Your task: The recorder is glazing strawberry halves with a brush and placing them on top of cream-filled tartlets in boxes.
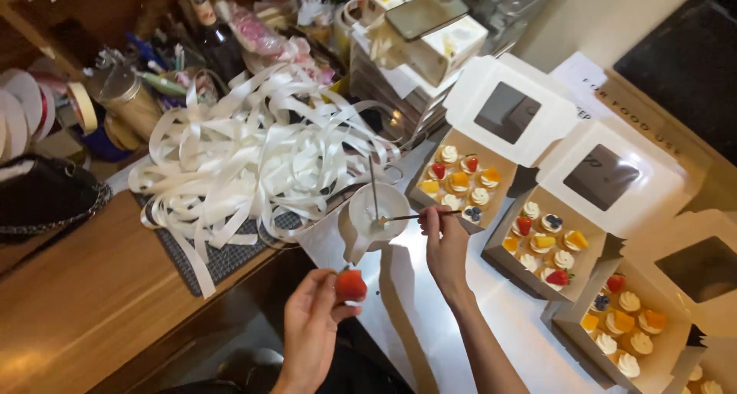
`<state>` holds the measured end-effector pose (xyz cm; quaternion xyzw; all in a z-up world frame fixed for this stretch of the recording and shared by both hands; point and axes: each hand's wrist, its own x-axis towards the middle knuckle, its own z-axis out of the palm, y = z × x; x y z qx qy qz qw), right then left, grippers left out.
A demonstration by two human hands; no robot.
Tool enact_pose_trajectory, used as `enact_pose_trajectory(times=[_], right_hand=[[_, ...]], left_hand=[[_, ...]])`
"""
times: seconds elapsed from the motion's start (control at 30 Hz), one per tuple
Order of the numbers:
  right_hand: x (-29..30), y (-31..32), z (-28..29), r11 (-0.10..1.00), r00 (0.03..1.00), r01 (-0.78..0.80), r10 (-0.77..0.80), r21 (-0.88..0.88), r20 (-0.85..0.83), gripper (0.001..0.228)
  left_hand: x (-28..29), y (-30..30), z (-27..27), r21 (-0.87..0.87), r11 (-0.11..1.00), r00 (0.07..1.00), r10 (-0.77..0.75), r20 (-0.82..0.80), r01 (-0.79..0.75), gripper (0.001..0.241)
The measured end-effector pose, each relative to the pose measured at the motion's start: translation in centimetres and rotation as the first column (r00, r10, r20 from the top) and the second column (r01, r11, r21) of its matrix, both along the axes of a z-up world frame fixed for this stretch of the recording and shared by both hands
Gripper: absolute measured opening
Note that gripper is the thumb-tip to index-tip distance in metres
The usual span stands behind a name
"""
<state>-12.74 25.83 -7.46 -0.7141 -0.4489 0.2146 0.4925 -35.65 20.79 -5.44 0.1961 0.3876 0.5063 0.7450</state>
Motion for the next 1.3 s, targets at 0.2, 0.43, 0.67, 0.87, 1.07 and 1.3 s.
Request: enact_pose_trajectory(times=[0.2,0.43,0.67,0.87,1.07,1.3], right_hand=[[-0.7,1.9,-5.4,0.983,0.969,-0.121,0.147,-0.135,0.201,0.021],[-2.2,2.2,-2.5,0.992,0.948,-0.128,0.126,-0.014,0.292,0.018],[0.7,-3.7,1.9,0.999,0.998,-0.006,0.004,0.044,0.055,0.023],[6.6,-20.1,9.9,0.770,0.885,0.451,-0.320,0.451,-0.338,0.031],[9.7,-32.4,11.4,0.750,0.924,0.295,-0.382,0.592,0.023,0.034],[12.3,-41.5,12.9,0.805,0.803,0.274,-0.493,0.526,0.336,0.023]], left_hand=[[-2.9,2.8,-1.4,-0.026,0.985,0.985,0.172,-0.006,-0.172,0.027],[-1.7,4.6,2.3,0.281,0.950,0.956,0.202,-0.213,-0.139,0.016],[1.9,2.7,7.3,0.341,0.935,0.924,0.039,-0.381,0.101,0.016],[10.0,-2.1,9.0,0.346,0.887,0.882,-0.127,-0.455,0.307,0.013],[18.9,-9.7,11.1,0.323,0.738,0.737,-0.334,-0.588,0.592,0.015],[25.1,-15.8,12.3,0.324,0.619,0.634,-0.381,-0.673,0.715,0.019]])
